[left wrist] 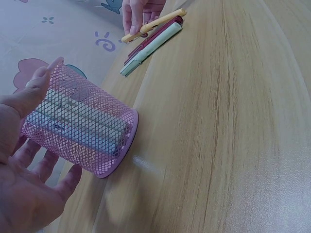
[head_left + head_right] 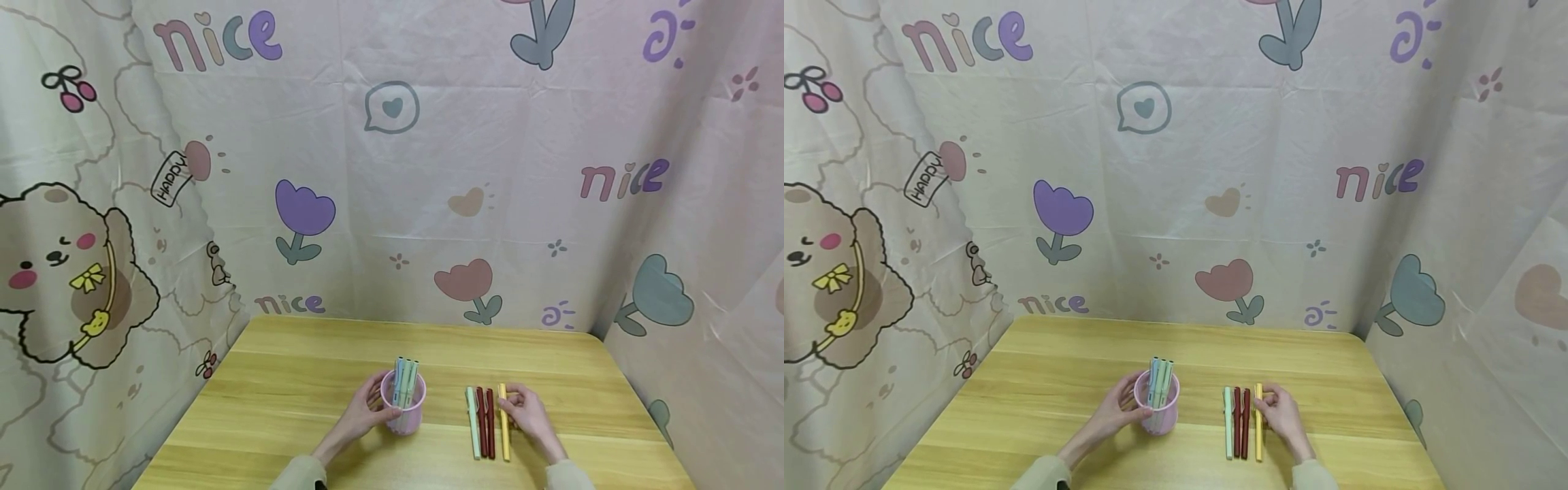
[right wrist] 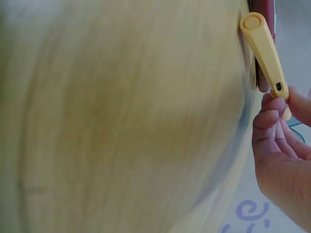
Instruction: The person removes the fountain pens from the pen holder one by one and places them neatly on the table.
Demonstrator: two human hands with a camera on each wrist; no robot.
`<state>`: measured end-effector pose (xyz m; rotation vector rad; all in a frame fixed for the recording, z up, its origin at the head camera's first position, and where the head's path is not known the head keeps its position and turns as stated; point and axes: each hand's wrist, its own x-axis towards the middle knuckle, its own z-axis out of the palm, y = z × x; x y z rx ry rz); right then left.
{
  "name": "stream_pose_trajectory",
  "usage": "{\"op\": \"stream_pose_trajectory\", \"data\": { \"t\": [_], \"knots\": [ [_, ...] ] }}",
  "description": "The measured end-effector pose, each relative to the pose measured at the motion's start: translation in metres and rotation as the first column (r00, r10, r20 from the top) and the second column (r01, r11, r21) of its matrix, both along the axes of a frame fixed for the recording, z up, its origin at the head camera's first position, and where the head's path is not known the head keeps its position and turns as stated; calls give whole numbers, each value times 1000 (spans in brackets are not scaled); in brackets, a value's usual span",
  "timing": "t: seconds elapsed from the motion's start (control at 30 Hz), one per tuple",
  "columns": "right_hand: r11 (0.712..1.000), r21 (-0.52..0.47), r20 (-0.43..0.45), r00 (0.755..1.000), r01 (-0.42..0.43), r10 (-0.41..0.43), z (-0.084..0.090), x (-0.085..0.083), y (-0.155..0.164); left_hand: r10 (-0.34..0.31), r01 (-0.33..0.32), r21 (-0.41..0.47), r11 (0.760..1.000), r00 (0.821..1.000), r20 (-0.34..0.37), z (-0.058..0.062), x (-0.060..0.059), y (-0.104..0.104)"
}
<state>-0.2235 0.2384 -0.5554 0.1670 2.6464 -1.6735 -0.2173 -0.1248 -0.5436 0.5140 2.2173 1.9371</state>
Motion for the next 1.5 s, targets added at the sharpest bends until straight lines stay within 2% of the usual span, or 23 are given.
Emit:
{"op": "stream_pose_trajectory", "data": {
  "t": [0.37,0.6,0.9,1.5],
  "knots": [
    [999,40,5,999,-37,37,-3,0,0,4,-4,4,1000,1000,11,0,1,1],
    [993,47,-30,994,-106,108,-7,-1,4,5,-5,0,1000,1000,12,0,1,1],
    [992,118,20,999,-41,39,-3,-3,-2,9,-9,-3,1000,1000,12,0,1,0],
    [991,132,16,999,-31,29,-6,-5,-3,15,-14,-10,1000,1000,18,2,2,1]
  ]
}}
